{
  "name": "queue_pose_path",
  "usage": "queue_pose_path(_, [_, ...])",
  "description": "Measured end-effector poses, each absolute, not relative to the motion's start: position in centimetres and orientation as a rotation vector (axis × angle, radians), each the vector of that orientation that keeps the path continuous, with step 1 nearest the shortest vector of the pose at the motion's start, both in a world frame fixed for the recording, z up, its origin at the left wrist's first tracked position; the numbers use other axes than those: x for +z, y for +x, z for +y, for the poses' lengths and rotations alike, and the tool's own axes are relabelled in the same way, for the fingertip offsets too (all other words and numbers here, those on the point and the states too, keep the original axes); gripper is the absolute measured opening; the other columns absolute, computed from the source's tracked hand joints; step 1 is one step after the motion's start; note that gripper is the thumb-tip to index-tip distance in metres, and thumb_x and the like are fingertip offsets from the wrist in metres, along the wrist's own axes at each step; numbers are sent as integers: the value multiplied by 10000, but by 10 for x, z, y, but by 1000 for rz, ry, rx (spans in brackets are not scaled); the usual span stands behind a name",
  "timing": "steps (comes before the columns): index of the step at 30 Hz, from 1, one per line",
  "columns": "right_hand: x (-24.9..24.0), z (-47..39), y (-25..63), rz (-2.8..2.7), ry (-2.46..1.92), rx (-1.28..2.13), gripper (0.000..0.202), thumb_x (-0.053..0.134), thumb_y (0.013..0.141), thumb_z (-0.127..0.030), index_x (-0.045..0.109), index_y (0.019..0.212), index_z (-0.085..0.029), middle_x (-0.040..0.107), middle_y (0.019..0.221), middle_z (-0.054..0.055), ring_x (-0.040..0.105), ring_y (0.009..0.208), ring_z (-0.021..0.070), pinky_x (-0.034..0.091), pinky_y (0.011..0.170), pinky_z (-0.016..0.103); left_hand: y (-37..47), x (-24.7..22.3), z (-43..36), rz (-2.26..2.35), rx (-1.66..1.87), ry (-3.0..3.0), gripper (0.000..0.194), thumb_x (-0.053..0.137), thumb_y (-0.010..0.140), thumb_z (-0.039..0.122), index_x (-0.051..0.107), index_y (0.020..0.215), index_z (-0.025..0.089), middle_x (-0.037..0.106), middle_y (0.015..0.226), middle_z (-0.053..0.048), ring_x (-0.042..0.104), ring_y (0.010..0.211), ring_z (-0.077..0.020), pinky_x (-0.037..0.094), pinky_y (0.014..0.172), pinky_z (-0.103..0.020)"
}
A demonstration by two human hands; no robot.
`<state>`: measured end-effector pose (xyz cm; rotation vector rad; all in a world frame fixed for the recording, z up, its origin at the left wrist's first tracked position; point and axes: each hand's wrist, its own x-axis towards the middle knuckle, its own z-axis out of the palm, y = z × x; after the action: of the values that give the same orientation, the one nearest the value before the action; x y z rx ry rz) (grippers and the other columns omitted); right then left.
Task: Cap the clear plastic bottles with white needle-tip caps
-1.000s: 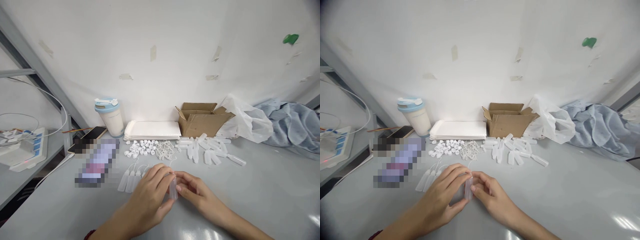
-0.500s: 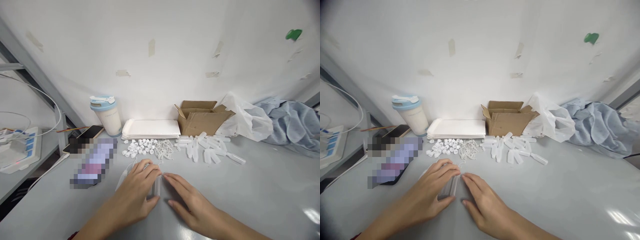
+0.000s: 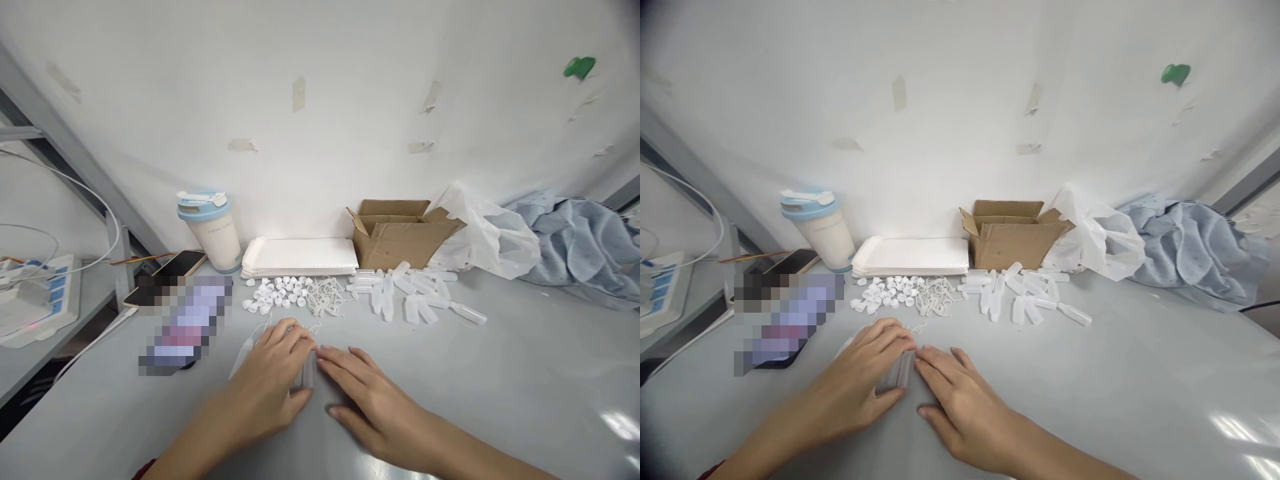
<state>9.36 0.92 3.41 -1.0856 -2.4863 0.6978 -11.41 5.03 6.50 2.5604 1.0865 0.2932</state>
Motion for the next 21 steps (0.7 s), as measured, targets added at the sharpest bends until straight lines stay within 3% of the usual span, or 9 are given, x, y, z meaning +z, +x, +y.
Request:
queue_pose_path(7, [34, 9, 93, -2528, -1103, 725, 523, 444, 906, -240, 305, 1403, -153, 360, 1439, 128, 308, 1334, 225, 215, 1093, 515, -116, 66, 50, 1093, 282, 2537, 397, 623, 679, 114, 565, 1067, 175, 563, 1089, -77, 416, 1108, -290, 377, 948, -466])
queue_pose_path(11, [37, 10, 93, -2540, -1113, 700, 505, 440, 910, -234, 324, 1392, -145, 373, 1431, 128, 330, 1322, 219, 236, 1090, 506, -118, 62, 55, 1145, 362, 2435, 414, 666, 715, 227, 544, 1110, 198, 580, 1099, -72, 456, 1089, -280, 416, 915, -438])
queue_pose_path(15, [37, 10, 95, -2536, -1101, 634, 481, 432, 917, -228, 338, 1381, -147, 395, 1417, 129, 371, 1298, 218, 277, 1079, 494, -122, 59, 62, 1303, 579, 2284, 204, 466, 876, 295, 578, 1026, 213, 620, 1018, -54, 527, 1016, -241, 454, 868, -401])
queue_pose_path(21, [34, 17, 102, -2443, -1066, 381, 372, 424, 917, -195, 441, 1283, -136, 512, 1309, 158, 486, 1197, 229, 377, 1011, 479, -115, 49, 66, 1420, 768, 2264, 234, 386, 901, 254, 596, 969, 178, 628, 967, -68, 537, 976, -234, 470, 844, -402])
